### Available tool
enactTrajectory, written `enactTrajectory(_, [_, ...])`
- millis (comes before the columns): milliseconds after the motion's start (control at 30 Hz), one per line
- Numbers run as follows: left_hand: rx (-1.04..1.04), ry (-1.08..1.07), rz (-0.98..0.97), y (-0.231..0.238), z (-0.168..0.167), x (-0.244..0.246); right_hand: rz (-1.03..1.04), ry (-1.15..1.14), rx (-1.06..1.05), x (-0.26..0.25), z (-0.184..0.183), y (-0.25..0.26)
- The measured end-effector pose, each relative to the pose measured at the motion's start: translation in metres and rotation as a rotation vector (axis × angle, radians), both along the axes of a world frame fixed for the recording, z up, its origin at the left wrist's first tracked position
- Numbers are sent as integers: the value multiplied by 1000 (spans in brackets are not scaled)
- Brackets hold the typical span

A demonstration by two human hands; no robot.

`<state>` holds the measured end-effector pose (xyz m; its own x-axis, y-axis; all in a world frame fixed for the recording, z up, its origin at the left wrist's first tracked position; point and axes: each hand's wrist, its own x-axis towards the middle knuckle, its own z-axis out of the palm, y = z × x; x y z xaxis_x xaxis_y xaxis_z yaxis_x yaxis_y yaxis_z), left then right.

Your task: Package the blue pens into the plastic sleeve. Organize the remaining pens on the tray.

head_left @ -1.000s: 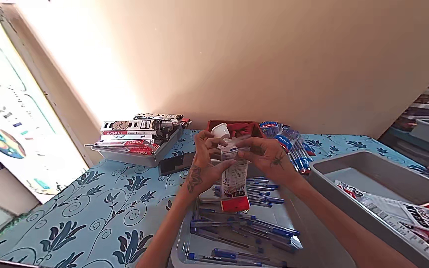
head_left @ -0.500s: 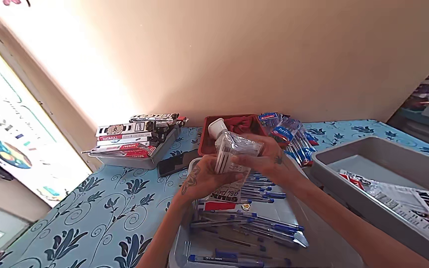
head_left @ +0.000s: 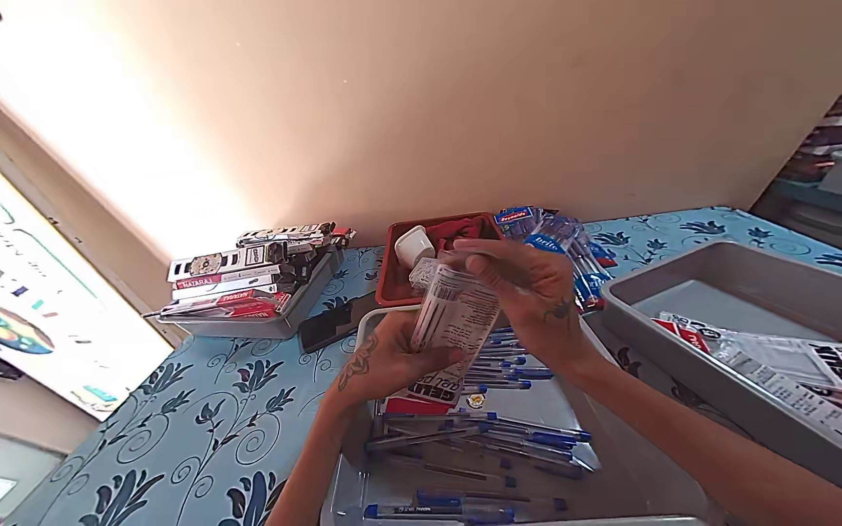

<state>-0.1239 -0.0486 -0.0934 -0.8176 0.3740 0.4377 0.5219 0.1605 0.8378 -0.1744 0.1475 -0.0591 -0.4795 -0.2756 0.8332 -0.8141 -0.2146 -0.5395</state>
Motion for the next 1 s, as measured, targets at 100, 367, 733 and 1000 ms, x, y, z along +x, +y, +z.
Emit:
enactTrajectory(100, [32,-53,-8,0,1,2,-20,109,3,-4,-3,1])
enactTrajectory(367, [154,-36,-28,-1,4,4,-203,509,232,-10,1,7])
enactTrajectory(733, [249,-24,-51,-4,1,2,-275,597,523,-14,2,10])
enactTrajectory(1000, [83,30,58,4,3,5,-109,-1,206,6,5,5])
